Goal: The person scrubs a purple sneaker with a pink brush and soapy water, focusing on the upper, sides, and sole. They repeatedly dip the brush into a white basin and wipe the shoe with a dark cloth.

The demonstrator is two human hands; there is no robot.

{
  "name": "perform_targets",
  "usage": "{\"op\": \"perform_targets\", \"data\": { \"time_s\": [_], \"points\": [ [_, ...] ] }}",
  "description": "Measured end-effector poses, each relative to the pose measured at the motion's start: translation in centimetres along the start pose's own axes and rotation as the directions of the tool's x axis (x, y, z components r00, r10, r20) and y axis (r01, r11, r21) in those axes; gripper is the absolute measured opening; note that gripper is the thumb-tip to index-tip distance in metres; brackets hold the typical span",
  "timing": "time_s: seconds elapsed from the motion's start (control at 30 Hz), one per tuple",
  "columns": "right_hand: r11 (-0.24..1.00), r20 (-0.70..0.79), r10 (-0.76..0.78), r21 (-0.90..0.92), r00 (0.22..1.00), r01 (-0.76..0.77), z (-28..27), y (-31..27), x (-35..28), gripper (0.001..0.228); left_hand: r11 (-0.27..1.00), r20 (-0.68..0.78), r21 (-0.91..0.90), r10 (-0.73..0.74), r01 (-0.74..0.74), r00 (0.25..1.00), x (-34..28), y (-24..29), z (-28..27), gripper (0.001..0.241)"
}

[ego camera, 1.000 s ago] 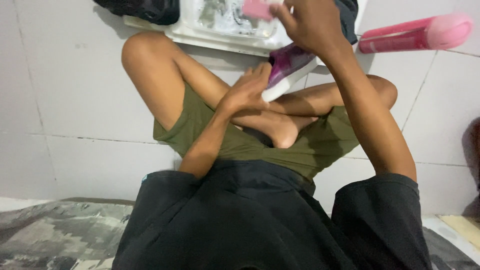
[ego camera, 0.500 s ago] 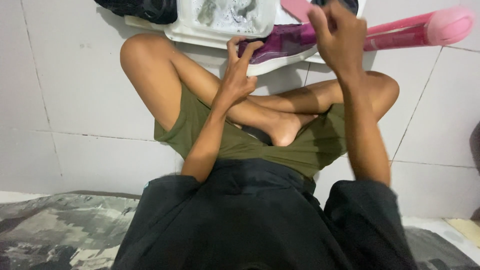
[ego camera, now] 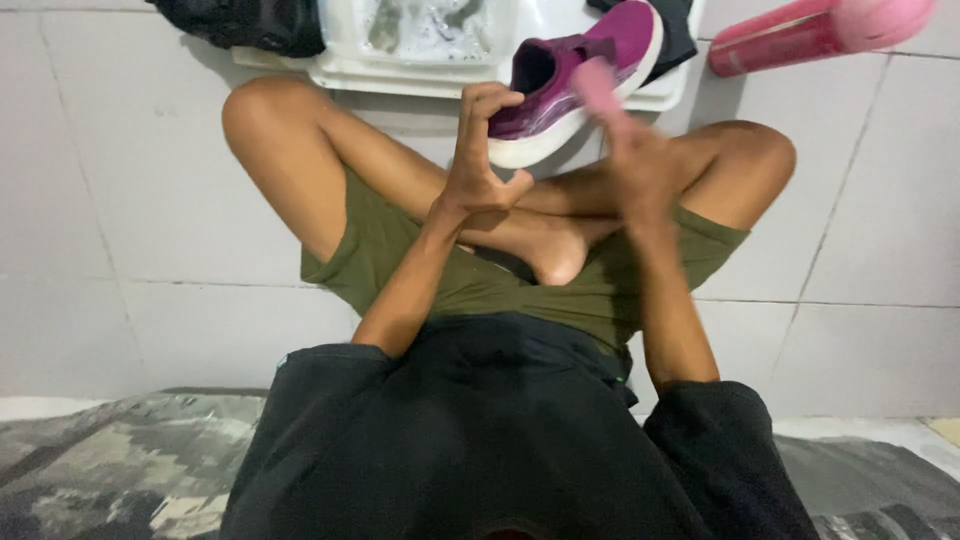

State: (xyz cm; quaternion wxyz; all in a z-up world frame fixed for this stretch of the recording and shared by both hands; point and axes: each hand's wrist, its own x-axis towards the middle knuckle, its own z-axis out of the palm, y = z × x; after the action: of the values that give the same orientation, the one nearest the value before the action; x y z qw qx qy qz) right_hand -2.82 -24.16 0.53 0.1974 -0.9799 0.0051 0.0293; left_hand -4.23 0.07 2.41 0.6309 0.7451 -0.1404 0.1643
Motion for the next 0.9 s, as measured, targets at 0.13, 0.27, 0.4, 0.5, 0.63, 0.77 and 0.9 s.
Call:
{"op": "perform_targets", "data": {
  "time_s": [0.13, 0.27, 0.4, 0.5, 0.63, 0.77, 0.9],
  "points": [
    [0.984, 0.081, -0.163, -0.060, 0.983, 0.168, 1.9, 0.2, -0.5, 0.053, 1.000, 0.040, 0.003, 0.011, -0.012, 0.999, -0.2, -0.7, 0.7, 0.072],
    [0.361, -0.105, -0.756, -0.890, 0.647, 0.278, 2.4, 3.4, 3.1, 0.048, 0.998, 0.009, -0.051, -0.044, 0.044, 0.999, -1.1, -1.8, 1.3, 0.073],
    [0.946, 0.071, -0.287, -0.134, 0.955, 0.295, 1.4, 0.5, -0.2, 0.041, 0.981, 0.003, -0.153, 0.119, -0.117, 0.993, -0.8, -1.8, 1.1, 0.080],
    [0.801, -0.125, -0.585, -0.247, 0.801, 0.546, 2.0, 4.9, 1.8, 0.036, 0.997, 0.044, -0.043, 0.066, -0.064, 0.997, -1.0, -2.1, 0.9, 0.071],
    [0.903, 0.255, -0.350, -0.164, 0.901, 0.397, -0.5, -0.5, -2.1, 0.042, 0.997, 0.057, 0.041, 0.062, -0.064, 0.996, -2.4, -2.4, 1.0, 0.074],
    [0.961, 0.082, -0.114, -0.245, 0.990, 0.131, -1.7, 0.0, 2.0, 0.056, 0.994, 0.065, 0.064, 0.084, -0.088, 0.994, -2.1, -4.0, 1.4, 0.074],
    [0.840, 0.135, -0.362, -0.382, 0.923, 0.385, 1.4, -1.2, -1.9, 0.031, 0.982, 0.104, 0.157, 0.091, -0.107, 0.990, -1.8, -3.9, 1.3, 0.077]
  ]
}}
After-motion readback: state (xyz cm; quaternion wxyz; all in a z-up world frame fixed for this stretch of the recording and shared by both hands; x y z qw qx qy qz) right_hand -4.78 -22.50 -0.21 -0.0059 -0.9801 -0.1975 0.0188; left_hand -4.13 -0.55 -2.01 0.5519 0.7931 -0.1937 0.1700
